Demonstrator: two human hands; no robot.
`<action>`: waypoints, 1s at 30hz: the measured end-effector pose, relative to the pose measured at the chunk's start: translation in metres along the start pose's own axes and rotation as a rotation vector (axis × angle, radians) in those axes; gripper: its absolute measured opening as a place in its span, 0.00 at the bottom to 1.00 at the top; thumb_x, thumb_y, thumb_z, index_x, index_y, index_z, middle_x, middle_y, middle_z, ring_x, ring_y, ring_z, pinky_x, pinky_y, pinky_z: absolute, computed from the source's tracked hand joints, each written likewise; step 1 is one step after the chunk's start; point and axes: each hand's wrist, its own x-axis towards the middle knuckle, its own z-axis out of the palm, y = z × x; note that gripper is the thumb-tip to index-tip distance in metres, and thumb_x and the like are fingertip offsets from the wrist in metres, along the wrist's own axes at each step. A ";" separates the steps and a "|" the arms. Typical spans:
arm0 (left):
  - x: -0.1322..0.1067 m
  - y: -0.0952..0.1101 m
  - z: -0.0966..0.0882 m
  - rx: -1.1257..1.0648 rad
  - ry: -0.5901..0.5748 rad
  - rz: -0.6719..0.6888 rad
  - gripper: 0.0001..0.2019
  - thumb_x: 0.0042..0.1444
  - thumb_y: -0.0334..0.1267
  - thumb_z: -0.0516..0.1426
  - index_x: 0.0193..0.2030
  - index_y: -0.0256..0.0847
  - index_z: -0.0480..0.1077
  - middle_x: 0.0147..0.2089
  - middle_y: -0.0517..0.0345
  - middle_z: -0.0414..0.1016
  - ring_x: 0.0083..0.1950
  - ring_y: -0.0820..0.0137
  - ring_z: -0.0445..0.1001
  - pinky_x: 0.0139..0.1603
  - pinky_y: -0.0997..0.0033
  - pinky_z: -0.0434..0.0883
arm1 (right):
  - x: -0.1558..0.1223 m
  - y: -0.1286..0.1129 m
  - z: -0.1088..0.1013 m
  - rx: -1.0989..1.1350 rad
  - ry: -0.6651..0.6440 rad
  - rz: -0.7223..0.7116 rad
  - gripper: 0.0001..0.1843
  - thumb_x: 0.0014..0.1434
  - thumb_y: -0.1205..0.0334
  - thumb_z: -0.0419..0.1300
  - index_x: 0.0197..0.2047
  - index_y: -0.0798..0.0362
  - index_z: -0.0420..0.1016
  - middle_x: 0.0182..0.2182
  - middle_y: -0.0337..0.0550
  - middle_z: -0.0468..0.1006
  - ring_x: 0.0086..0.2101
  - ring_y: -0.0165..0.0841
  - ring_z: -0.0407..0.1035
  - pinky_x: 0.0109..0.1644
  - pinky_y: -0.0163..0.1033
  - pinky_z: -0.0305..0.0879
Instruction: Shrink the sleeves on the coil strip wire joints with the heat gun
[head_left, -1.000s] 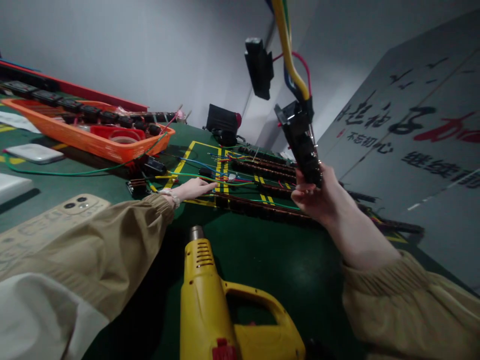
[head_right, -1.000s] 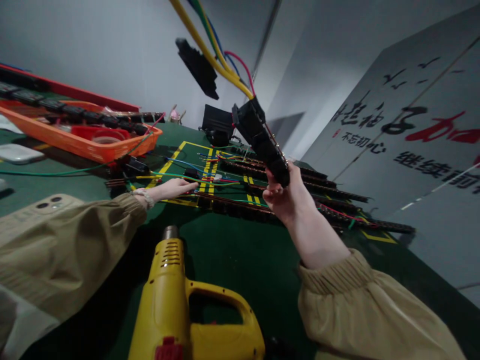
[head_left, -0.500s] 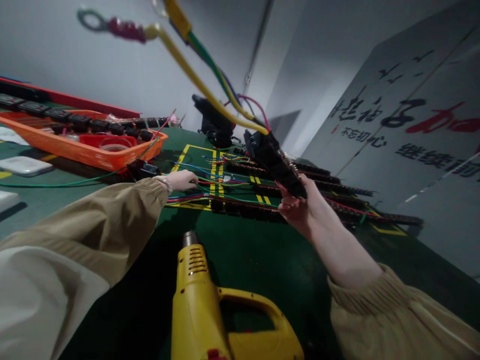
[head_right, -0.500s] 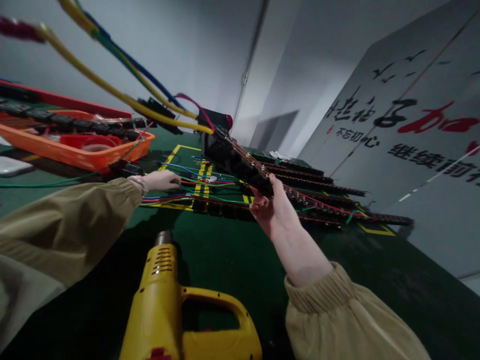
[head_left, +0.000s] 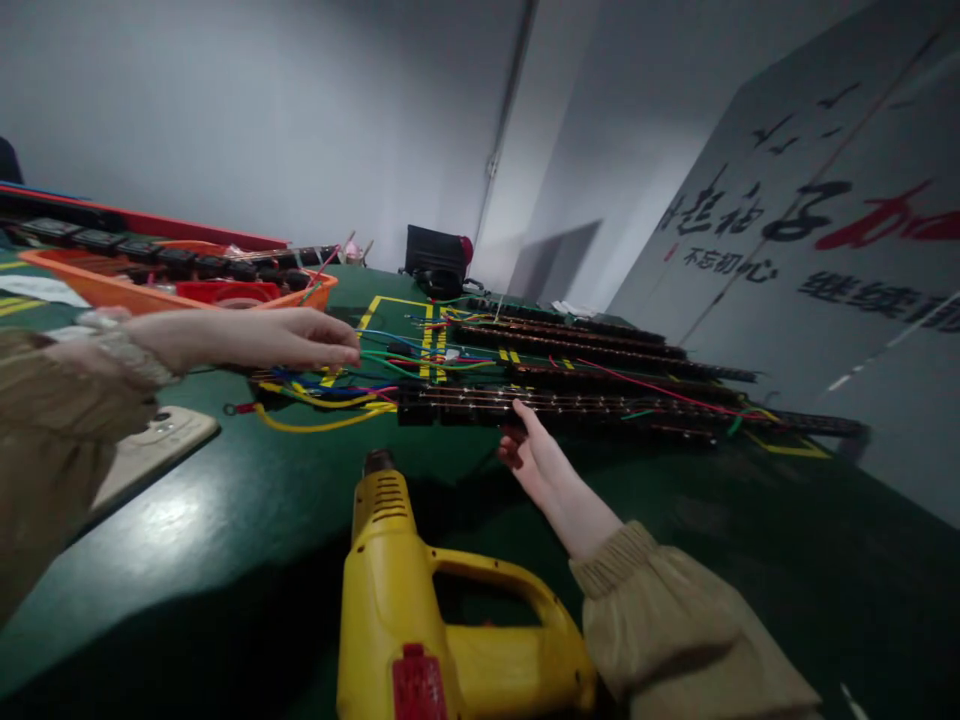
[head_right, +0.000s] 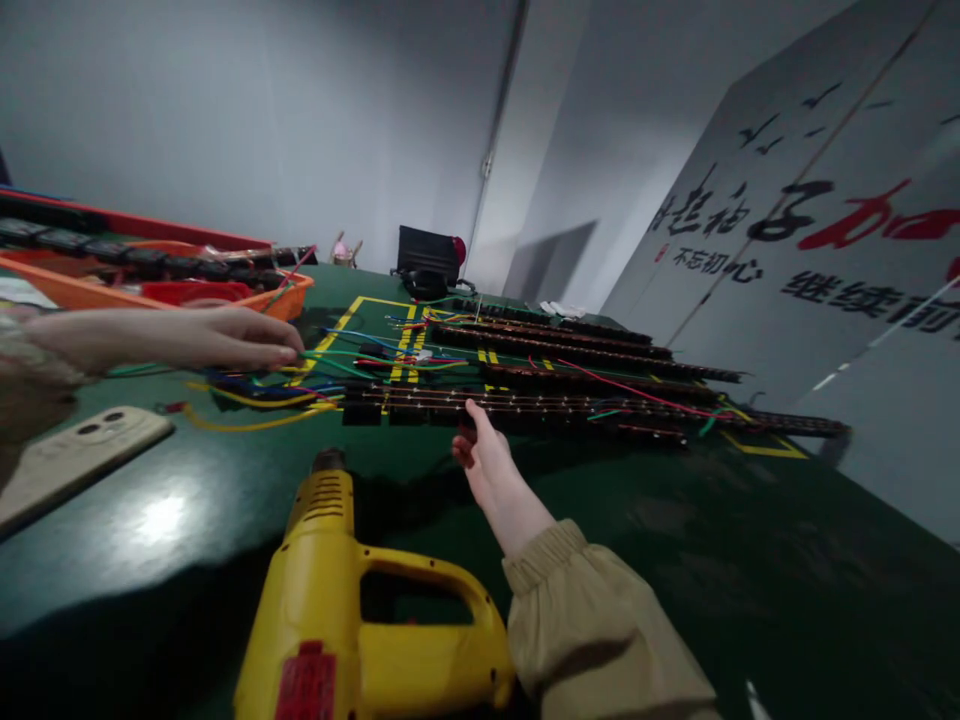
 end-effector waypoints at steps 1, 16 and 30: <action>-0.003 0.001 0.007 -0.015 -0.052 -0.008 0.16 0.52 0.49 0.56 0.33 0.35 0.70 0.26 0.62 0.67 0.27 0.77 0.64 0.27 0.80 0.61 | 0.003 0.005 -0.002 -0.011 -0.001 0.007 0.14 0.63 0.54 0.56 0.43 0.57 0.69 0.31 0.36 0.70 0.25 0.22 0.63 0.25 0.29 0.63; 0.010 0.034 0.073 0.482 -0.099 0.031 0.17 0.60 0.49 0.47 0.34 0.40 0.69 0.33 0.55 0.72 0.33 0.67 0.70 0.34 0.71 0.64 | 0.029 0.029 -0.010 -0.050 0.032 -0.016 0.17 0.63 0.55 0.57 0.51 0.55 0.67 0.45 0.45 0.72 0.40 0.32 0.70 0.42 0.42 0.70; 0.047 -0.002 0.057 0.382 0.050 -0.209 0.19 0.59 0.45 0.46 0.39 0.34 0.72 0.39 0.52 0.76 0.40 0.67 0.71 0.47 0.68 0.67 | 0.030 0.025 -0.014 -0.075 -0.036 -0.244 0.15 0.63 0.54 0.56 0.47 0.56 0.69 0.40 0.42 0.73 0.34 0.28 0.70 0.36 0.37 0.70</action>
